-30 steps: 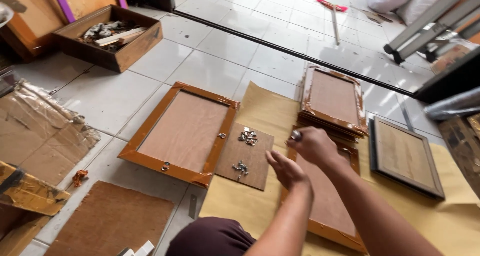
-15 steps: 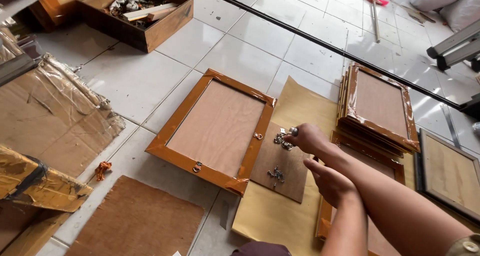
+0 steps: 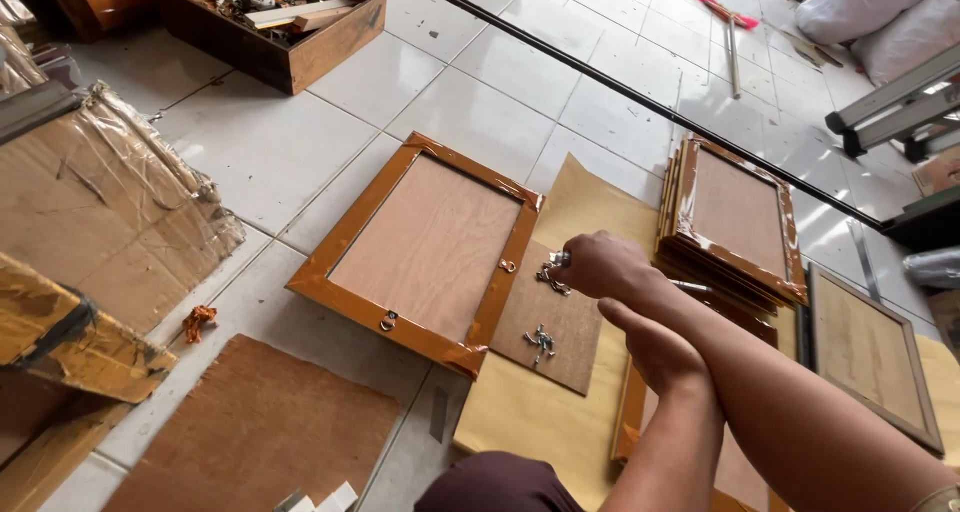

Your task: Removing metal hardware from wooden frames using a screwdriver.

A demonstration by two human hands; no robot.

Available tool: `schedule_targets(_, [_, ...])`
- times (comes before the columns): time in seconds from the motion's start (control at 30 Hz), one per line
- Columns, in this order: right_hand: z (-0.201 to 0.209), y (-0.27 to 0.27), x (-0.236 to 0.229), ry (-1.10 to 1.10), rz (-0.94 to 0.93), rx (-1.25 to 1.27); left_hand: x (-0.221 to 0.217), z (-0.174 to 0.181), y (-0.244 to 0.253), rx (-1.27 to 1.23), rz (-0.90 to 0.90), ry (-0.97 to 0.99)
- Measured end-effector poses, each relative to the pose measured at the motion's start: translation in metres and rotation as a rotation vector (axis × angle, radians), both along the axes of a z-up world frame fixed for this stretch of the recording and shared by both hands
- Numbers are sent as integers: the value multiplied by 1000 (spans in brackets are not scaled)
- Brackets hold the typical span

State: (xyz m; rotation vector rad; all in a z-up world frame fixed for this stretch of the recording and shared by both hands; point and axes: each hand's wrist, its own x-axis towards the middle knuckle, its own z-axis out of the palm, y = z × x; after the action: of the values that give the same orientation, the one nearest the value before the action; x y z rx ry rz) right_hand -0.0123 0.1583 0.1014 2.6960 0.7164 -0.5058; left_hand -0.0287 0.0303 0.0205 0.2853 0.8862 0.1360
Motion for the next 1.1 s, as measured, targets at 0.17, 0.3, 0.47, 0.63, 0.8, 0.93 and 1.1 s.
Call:
schedule_targets(0.17, [-6,-72,3,58,-81,10,-96,105,-9,195,-218,-70])
schedule_targets(0.3, [-8,-153,5,66,-11,-6,-105,102,-55,588,-704,7])
schedule_targets(0.47, [-23,-290,13,133,-103,-11,-125,94,-91,1273,-1117,-149])
schedule_targets(0.63, [-7,-372,-44,59,-108,-287,-138,91,-74,1436,-1171,-184])
schedule_targets(0.8, [-54,-473,-45,181,-529,62,-87,-10,-51,1371,-967,194])
schedule_targets(0.93, [-89,-518,-23,250,-723,283,-78,-27,-36,1357,-931,288])
schedule_targets(1.1, [-109,-515,6,329,-802,565,-47,-71,-21,1243,-880,391])
